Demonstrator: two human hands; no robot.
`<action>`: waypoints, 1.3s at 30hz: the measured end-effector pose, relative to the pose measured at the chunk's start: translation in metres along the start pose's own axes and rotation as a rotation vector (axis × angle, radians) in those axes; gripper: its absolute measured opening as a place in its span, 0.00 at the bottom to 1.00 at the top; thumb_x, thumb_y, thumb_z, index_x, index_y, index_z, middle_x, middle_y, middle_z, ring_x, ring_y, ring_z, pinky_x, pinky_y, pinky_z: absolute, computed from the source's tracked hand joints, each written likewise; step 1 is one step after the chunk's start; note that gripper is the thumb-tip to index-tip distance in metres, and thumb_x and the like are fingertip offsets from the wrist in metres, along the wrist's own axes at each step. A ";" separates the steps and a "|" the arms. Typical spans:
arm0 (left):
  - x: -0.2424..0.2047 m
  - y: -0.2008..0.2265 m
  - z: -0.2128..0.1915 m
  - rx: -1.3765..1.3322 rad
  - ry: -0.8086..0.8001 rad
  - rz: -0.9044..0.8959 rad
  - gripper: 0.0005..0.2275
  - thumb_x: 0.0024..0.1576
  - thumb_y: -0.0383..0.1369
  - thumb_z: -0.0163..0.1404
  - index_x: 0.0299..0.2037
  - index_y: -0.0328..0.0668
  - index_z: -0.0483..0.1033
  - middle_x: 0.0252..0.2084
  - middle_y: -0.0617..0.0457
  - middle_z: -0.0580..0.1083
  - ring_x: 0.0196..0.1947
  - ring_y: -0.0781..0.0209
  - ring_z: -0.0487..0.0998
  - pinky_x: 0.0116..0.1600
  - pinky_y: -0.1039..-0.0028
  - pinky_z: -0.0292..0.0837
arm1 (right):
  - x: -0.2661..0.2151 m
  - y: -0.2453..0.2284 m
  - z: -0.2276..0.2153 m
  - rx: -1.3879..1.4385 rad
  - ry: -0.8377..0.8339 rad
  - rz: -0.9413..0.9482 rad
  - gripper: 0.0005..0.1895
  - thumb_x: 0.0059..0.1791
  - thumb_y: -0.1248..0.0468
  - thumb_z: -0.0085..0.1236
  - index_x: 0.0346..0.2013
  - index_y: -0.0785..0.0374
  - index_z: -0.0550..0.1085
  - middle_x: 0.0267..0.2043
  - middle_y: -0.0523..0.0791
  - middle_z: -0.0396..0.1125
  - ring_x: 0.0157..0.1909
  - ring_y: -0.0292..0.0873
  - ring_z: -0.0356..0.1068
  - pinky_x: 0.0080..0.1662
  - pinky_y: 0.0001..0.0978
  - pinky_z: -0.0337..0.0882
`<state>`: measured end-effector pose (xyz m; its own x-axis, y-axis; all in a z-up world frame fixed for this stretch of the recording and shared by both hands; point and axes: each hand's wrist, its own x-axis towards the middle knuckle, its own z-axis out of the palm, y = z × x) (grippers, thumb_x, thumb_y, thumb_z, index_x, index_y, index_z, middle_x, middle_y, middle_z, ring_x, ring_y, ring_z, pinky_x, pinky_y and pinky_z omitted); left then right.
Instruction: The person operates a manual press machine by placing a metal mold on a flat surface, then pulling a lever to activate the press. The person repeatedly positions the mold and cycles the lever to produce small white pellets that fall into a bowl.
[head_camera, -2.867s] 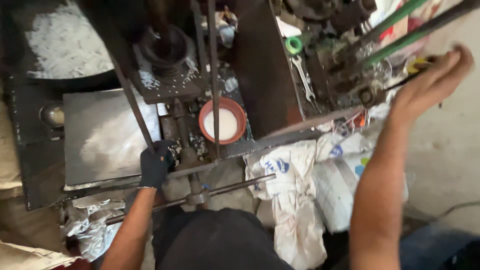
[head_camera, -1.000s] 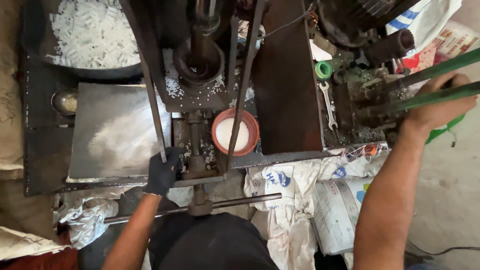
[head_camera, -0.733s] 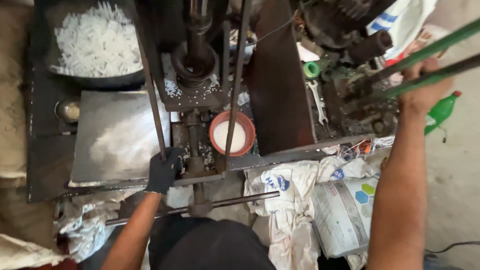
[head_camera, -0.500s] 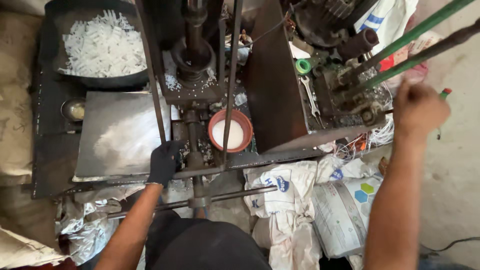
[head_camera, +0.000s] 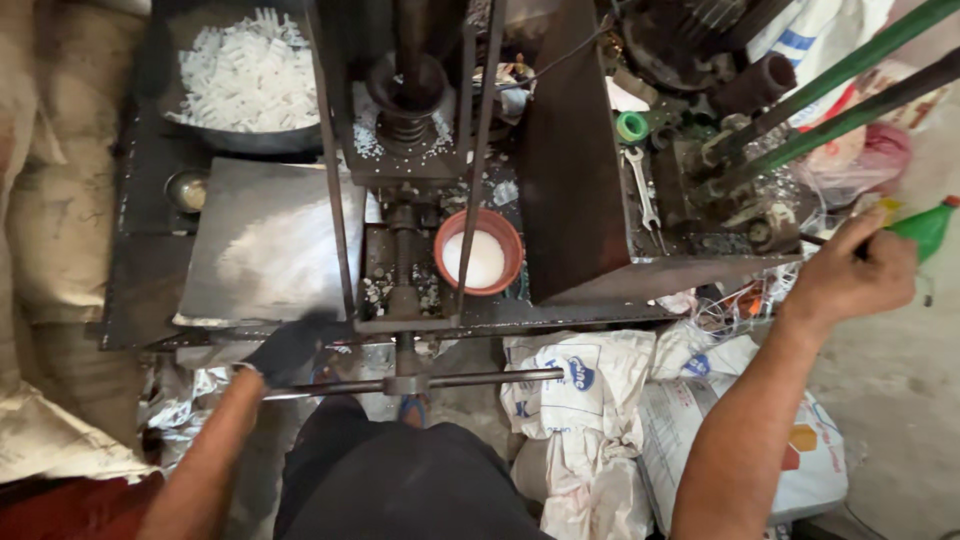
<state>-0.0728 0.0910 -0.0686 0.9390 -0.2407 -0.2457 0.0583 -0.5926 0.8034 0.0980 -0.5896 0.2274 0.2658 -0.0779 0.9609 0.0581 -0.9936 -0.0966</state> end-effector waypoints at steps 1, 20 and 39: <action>-0.012 -0.022 -0.004 0.352 -0.227 0.224 0.28 0.50 0.47 0.60 0.59 0.44 0.73 0.58 0.39 0.74 0.54 0.43 0.76 0.57 0.62 0.71 | 0.002 0.001 0.001 0.004 0.014 0.006 0.22 0.56 0.72 0.64 0.21 0.68 0.63 0.23 0.50 0.62 0.25 0.50 0.59 0.32 0.48 0.56; -0.049 -0.040 -0.012 0.717 -0.543 -0.288 0.19 0.49 0.53 0.54 0.38 0.47 0.83 0.38 0.43 0.79 0.40 0.43 0.82 0.48 0.53 0.77 | -0.386 -0.159 -0.041 1.072 -0.298 2.117 0.25 0.58 0.46 0.38 0.25 0.56 0.70 0.23 0.41 0.65 0.24 0.40 0.64 0.29 0.32 0.69; 0.014 -0.126 0.089 0.461 -0.842 0.038 0.20 0.57 0.50 0.50 0.46 0.42 0.83 0.51 0.40 0.79 0.50 0.44 0.81 0.55 0.57 0.74 | -0.219 -0.374 -0.179 1.300 -0.941 1.318 0.22 0.50 0.44 0.58 0.33 0.62 0.76 0.33 0.49 0.74 0.38 0.50 0.72 0.50 0.49 0.71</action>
<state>-0.0967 0.0941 -0.2213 0.3757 -0.6329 -0.6770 -0.2753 -0.7737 0.5706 -0.1539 -0.2158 0.0990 0.9826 -0.0603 -0.1755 -0.1539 0.2644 -0.9521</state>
